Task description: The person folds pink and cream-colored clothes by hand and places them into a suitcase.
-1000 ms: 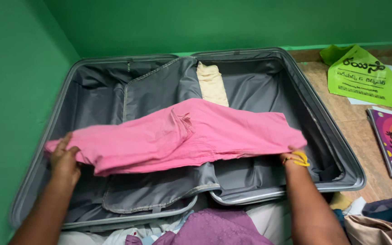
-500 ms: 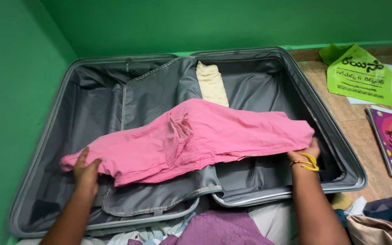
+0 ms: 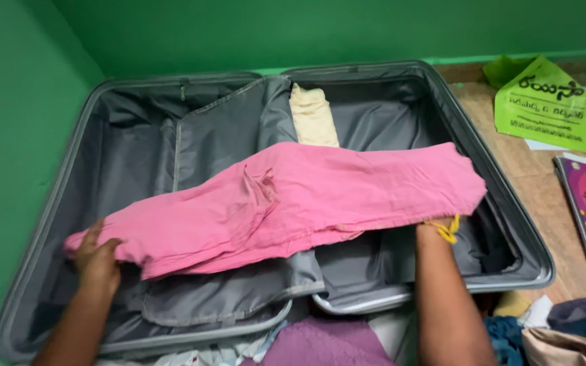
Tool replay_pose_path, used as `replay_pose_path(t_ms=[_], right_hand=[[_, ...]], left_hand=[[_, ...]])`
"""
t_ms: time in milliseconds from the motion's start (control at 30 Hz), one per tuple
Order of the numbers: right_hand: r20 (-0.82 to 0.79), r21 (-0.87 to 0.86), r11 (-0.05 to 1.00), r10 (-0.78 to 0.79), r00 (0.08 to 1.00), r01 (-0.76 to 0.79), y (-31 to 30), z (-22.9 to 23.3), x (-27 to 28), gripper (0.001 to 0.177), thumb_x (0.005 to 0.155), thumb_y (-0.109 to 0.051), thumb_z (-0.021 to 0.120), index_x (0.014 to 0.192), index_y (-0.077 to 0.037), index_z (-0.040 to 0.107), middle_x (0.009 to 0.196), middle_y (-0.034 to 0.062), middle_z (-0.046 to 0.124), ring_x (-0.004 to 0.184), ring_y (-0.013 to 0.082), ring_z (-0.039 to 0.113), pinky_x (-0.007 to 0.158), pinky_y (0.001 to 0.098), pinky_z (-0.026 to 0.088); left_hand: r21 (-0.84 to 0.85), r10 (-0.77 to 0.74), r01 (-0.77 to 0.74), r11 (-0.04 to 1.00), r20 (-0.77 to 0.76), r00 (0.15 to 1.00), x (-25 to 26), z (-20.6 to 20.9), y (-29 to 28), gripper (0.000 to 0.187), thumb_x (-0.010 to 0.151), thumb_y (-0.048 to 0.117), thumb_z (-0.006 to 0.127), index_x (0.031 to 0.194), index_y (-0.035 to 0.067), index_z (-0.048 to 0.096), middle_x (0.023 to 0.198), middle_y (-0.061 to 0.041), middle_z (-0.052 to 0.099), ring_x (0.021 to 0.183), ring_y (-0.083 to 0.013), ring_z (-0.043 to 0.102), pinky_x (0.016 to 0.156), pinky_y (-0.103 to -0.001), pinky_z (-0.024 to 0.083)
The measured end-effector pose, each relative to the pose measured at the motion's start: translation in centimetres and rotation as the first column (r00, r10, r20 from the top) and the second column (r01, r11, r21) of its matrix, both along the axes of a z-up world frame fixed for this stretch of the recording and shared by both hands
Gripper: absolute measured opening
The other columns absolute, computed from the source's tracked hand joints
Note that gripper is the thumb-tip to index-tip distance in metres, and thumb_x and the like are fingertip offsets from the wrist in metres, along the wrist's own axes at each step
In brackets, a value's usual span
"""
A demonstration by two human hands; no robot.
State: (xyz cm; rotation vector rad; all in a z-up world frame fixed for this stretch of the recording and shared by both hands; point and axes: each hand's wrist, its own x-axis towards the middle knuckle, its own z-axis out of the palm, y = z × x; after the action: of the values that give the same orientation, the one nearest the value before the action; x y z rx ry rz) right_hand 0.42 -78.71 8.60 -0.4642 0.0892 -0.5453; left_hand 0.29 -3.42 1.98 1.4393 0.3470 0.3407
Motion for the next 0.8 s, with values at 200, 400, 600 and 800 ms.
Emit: replay_pose_path(t_ms=[200, 400, 600, 800], right_hand=[[-0.155, -0.107, 0.982, 0.140, 0.978, -0.158, 2.3, -3.0, -0.7, 0.051, 0.094, -0.028, 0.056, 0.141, -0.009, 0.062, 0.139, 0.0179, 0.059, 0.135, 0.0366, 0.054, 0.114, 0.0515, 0.038], [-0.201, -0.152, 0.974, 0.134, 0.970, -0.166, 2.7, -3.1, 0.4, 0.050, 0.093, -0.028, 0.058, 0.140, -0.009, 0.064, 0.137, 0.0186, 0.059, 0.134, 0.0363, 0.054, 0.113, 0.0486, 0.038], [-0.124, -0.247, 0.965, 0.061, 0.990, -0.090, 3.8, 1.3, -0.9, 0.049, 0.093, -0.028, 0.060, 0.138, -0.009, 0.066, 0.134, 0.0194, 0.058, 0.132, 0.0360, 0.054, 0.113, 0.0458, 0.038], [-0.172, -0.646, 0.672, 0.336, 0.926, -0.363, 12.3, 6.1, 1.3, 0.048, 0.093, -0.028, 0.062, 0.137, -0.010, 0.067, 0.131, 0.0201, 0.058, 0.130, 0.0357, 0.054, 0.112, 0.0429, 0.039]], left_hand=[[-0.100, 0.069, -0.084, 0.991, -0.147, 0.987, 0.9, 5.8, 1.6, 0.073, 0.088, -0.011, 0.057, 0.157, 0.013, 0.054, 0.144, -0.010, 0.058, 0.119, -0.0233, 0.061, 0.089, -0.036, 0.055], [-0.104, -0.039, 0.034, 0.994, -0.049, 0.998, 0.9, 7.0, 0.6, 0.075, 0.084, -0.014, 0.056, 0.155, 0.011, 0.053, 0.149, -0.007, 0.057, 0.127, -0.0218, 0.060, 0.098, -0.033, 0.055], [-0.179, -0.058, 0.059, 0.982, 0.009, 0.998, 0.6, 6.1, -0.5, 0.074, 0.084, -0.014, 0.055, 0.155, 0.009, 0.053, 0.149, -0.008, 0.057, 0.127, -0.0207, 0.061, 0.099, -0.032, 0.056], [-0.176, -0.042, 0.042, 0.984, 0.001, 0.999, 0.6, 6.1, -1.7, 0.074, 0.082, -0.014, 0.054, 0.153, 0.010, 0.054, 0.148, -0.007, 0.057, 0.124, -0.0176, 0.061, 0.097, -0.029, 0.055]])
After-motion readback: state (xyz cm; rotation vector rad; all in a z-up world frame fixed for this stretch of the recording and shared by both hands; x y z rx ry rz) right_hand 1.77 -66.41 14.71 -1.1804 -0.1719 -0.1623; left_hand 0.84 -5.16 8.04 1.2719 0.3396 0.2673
